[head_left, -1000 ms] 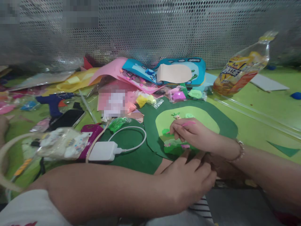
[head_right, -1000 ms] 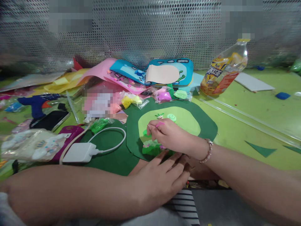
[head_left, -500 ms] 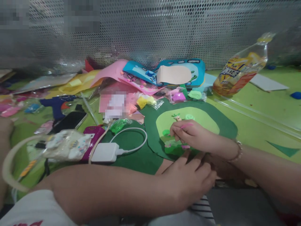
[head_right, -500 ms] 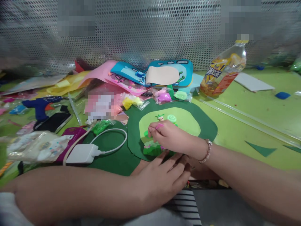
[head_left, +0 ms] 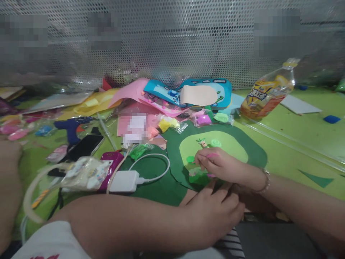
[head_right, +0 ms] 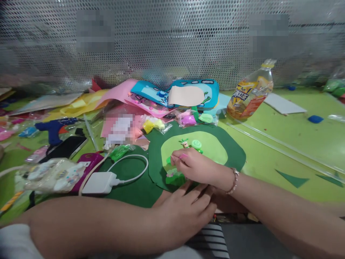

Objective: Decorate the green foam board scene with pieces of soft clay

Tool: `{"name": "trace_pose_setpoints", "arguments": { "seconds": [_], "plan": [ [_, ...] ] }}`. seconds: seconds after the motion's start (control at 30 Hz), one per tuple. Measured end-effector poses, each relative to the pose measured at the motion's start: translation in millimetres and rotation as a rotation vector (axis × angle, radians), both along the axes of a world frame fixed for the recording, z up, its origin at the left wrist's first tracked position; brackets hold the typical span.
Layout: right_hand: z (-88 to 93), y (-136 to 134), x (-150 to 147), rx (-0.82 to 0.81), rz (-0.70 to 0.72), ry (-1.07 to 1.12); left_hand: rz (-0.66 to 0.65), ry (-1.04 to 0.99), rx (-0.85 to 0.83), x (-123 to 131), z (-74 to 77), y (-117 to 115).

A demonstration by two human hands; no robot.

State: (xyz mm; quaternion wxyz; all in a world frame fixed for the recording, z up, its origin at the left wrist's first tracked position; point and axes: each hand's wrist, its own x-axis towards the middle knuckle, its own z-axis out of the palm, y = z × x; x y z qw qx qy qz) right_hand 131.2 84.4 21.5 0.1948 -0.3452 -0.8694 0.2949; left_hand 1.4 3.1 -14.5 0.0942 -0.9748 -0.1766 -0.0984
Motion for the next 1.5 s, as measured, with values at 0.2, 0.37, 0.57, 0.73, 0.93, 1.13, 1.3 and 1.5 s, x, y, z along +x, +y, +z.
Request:
{"name": "trace_pose_setpoints", "arguments": {
  "seconds": [0.2,0.37,0.57,0.73,0.93,1.13,1.3,1.5],
  "plan": [
    [-0.3,-0.5,0.0,-0.01,-0.014,-0.015,0.002,0.003,-0.005,0.6,-3.0,0.3],
    [1.4,-1.6,0.2,-0.031,-0.024,0.008,-0.007,0.001,-0.023,0.7,-5.5,0.5],
    [-0.2,0.3,2.7,0.006,-0.037,-0.025,-0.003,0.003,-0.013,0.6,-6.8,-0.2],
    [-1.9,2.3,2.1,0.012,-0.024,-0.021,0.007,-0.007,0.004,1.5,-7.1,-0.3],
    [-2.6,3.5,0.8,0.034,-0.022,0.025,0.008,-0.015,-0.005,2.5,-8.1,0.9],
    [-1.6,3.5,0.3,0.042,-0.032,0.019,0.018,-0.004,-0.005,3.3,-8.9,-0.6],
    [-1.3,3.7,1.5,0.033,-0.033,0.013,0.023,0.015,0.008,3.1,-8.4,-1.5],
    [-1.4,3.2,1.4,0.018,-0.036,0.015,0.004,0.006,-0.009,1.8,-7.8,0.0]
  ]
}}
